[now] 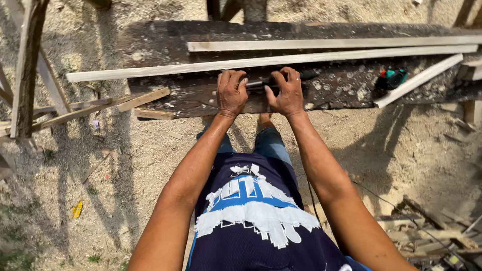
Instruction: The person saws a thin wood strip on a workbench, then measures and marks strips using a try square and pencil. They take nails from a wooden compartment box, position the strips into a frame on the bench, and hammer nails to fasten the frame joints.
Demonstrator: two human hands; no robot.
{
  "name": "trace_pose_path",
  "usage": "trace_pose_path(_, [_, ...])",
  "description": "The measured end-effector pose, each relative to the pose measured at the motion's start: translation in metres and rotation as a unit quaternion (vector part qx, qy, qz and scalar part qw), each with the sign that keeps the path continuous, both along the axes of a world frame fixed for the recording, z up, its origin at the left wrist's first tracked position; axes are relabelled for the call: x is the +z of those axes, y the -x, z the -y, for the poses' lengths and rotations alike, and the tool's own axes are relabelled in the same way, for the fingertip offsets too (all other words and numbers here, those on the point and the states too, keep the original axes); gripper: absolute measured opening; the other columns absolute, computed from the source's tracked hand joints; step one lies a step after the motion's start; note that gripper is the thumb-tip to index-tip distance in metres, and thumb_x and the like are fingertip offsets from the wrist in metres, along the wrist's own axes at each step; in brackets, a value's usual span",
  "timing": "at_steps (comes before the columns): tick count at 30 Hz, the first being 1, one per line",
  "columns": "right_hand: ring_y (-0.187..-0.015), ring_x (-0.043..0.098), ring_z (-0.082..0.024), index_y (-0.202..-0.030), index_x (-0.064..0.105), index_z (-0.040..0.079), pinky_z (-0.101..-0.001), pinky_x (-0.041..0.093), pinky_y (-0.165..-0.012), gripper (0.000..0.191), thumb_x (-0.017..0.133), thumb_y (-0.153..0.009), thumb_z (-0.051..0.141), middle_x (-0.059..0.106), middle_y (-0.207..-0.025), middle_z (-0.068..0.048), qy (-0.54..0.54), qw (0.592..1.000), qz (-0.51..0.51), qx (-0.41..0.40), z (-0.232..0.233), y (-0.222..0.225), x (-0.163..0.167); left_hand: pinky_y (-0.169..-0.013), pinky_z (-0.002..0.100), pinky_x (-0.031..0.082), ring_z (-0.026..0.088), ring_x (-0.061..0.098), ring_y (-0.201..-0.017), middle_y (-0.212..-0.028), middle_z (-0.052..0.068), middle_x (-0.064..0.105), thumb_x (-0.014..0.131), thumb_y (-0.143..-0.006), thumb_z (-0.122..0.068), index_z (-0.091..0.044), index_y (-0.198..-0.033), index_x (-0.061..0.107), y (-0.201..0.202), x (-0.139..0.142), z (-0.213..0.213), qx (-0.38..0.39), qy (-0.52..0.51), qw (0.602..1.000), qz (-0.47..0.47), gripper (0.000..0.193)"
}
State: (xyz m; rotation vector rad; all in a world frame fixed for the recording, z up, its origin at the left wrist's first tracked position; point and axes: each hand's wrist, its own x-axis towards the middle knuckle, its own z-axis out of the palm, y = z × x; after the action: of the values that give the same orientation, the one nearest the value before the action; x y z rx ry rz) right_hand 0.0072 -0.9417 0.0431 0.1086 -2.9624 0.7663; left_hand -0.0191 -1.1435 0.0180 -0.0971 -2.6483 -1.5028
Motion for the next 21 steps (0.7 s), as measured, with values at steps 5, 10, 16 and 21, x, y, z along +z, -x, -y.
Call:
trace_pose_path(5, [-0.116, 0.052, -0.035, -0.141, 0.048, 0.005, -0.0477, 0.052, -0.093, 0.059, 0.079, -0.098, 0.030, 0.046, -0.128, -0.019, -0.027, 0.943, 0.038, -0.330, -0.143, -0.021, 0.018, -0.086, 0.045, 0.049, 0.033, 0.058, -0.097, -0.100, 0.010, 0.061, 0.076, -0.086, -0.006, -0.008, -0.103, 0.072, -0.009, 0.017, -0.096, -0.076, 0.010, 0.997, 0.014, 0.018])
trace_pose_path(10, [-0.109, 0.050, -0.041, -0.140, 0.034, -0.005, -0.0541, 0.051, -0.083, 0.076, 0.078, -0.090, 0.031, 0.038, -0.125, -0.026, -0.081, 0.778, 0.186, -0.595, -0.282, -0.062, 0.018, -0.086, 0.044, 0.049, 0.032, 0.058, -0.097, -0.100, 0.010, 0.061, 0.076, -0.086, -0.007, -0.008, -0.103, 0.072, -0.010, 0.023, -0.183, -0.141, 0.008, 0.990, 0.014, 0.018])
trace_pose_path(16, [-0.094, 0.067, -0.039, -0.110, 0.064, -0.002, -0.0503, 0.055, -0.084, 0.034, 0.075, -0.088, 0.023, 0.066, -0.099, -0.021, 0.003, 0.783, 0.204, -0.587, -0.343, -0.079, -0.011, -0.086, 0.043, 0.051, 0.032, 0.060, -0.099, -0.101, 0.010, 0.063, 0.076, -0.087, -0.007, -0.008, -0.102, 0.071, -0.010, 0.034, -0.261, -0.234, -0.005, 0.972, 0.021, 0.015])
trace_pose_path(21, [-0.067, 0.064, -0.018, -0.103, 0.058, -0.003, -0.0331, 0.052, -0.059, 0.023, 0.060, -0.104, 0.021, 0.066, -0.081, -0.007, 0.459, 0.685, 0.012, -0.566, -0.325, -0.080, 0.009, -0.078, 0.040, 0.052, 0.029, 0.063, -0.086, -0.095, 0.011, 0.064, 0.072, -0.094, -0.016, -0.009, -0.103, 0.073, -0.007, 0.052, -0.289, -0.265, -0.012, 0.960, 0.092, 0.012])
